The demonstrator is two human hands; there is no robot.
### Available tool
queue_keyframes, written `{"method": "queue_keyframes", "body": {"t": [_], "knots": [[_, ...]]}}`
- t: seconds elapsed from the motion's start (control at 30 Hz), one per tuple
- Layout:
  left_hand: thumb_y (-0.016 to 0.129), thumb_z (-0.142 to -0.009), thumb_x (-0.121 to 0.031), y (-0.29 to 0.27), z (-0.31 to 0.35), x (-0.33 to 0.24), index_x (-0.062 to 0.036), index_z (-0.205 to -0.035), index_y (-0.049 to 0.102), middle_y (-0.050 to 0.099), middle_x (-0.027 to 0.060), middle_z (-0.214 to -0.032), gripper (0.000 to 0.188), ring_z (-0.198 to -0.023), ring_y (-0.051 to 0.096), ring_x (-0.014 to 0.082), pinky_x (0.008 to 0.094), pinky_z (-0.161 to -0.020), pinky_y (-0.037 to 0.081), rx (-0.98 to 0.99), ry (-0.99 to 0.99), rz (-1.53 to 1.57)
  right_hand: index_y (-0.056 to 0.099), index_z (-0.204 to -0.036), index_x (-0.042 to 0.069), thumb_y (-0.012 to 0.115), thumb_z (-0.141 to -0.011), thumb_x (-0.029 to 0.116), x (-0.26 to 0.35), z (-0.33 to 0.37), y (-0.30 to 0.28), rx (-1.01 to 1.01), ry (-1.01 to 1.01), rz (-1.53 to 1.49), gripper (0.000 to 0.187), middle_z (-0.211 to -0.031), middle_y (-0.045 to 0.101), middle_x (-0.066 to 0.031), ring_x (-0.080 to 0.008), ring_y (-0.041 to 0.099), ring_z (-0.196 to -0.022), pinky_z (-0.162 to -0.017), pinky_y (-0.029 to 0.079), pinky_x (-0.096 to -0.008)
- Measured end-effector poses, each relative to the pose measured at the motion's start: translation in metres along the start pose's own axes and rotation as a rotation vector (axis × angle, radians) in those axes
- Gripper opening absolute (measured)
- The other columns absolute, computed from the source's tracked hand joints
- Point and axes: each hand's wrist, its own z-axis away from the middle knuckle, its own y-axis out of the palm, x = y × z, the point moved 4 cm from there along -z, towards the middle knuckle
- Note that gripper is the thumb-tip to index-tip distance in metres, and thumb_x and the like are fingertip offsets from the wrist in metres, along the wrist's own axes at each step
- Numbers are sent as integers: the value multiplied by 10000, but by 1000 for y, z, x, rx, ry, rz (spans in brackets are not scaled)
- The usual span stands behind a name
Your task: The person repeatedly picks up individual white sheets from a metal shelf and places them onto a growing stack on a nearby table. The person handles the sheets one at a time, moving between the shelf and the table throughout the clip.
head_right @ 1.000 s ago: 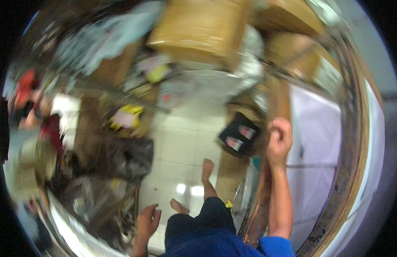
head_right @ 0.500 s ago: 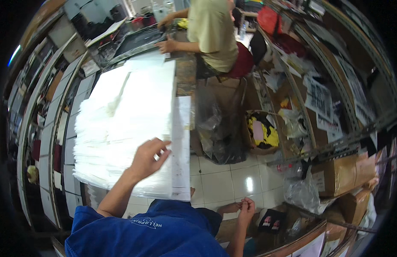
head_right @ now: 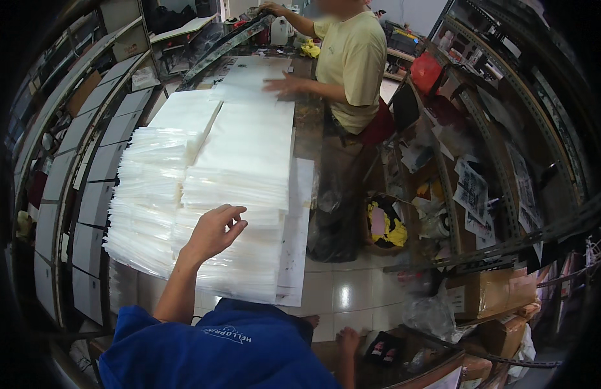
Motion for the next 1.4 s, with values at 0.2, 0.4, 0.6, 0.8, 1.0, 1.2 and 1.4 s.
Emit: {"method": "queue_keyframes", "body": {"t": [0.2,0.4,0.6,0.8,1.0,1.2,1.4], "knots": [[666,-856,-187,-18,-8,7,-31,-1052,640,652,103,-871,252,-686,641,234,338,-630,508,-70,-6,9,507,-805,40,556,-920,176,-50,55,-26,-37,1,175,185,-682,516,-37,-140,504,-566,-482,430,-323],[679,-834,-137,-35,-28,23,-15,-1042,633,620,126,-913,245,-749,611,264,359,-674,497,-197,40,-79,467,-731,44,499,-907,129,-43,93,0,-215,130,299,199,-666,499,-54,-140,484,-559,-463,401,-330],[711,-788,-145,-50,-83,84,-9,-1212,534,520,169,-1206,480,-1094,523,337,413,-880,467,-349,105,-372,484,-725,16,495,-902,112,-59,72,-5,-104,-90,235,202,-676,522,-68,-151,506,-571,-462,414,-319],[731,-730,-109,-60,-154,147,-38,-1455,241,298,244,-1438,878,-1304,348,400,449,-1046,362,-481,84,-701,533,-880,-38,525,-911,133,-85,60,-14,-138,140,-48,175,-751,573,-98,-190,599,-638,-530,500,-322],[658,-766,-122,-36,-192,179,-70,-1340,415,440,177,-1338,625,-1241,424,340,512,-1030,338,-278,231,-946,568,-943,-35,547,-908,150,-112,91,-21,-198,83,70,189,-773,590,-104,-193,607,-650,-554,503,-334],[579,-826,-131,-4,-206,186,-49,-851,611,613,111,-873,91,-851,621,293,446,-753,493,5,275,-836,517,-771,61,561,-940,183,-61,119,27,-437,-32,246,214,-654,505,-12,-123,488,-570,-494,413,-306],[576,-855,-114,52,-161,23,-29,-919,609,590,139,-828,112,-673,626,329,419,-584,512,23,580,-647,588,-1116,26,551,-936,108,147,96,161,-227,-358,-26,201,-931,598,-40,-135,597,-836,-752,514,-285]]}}
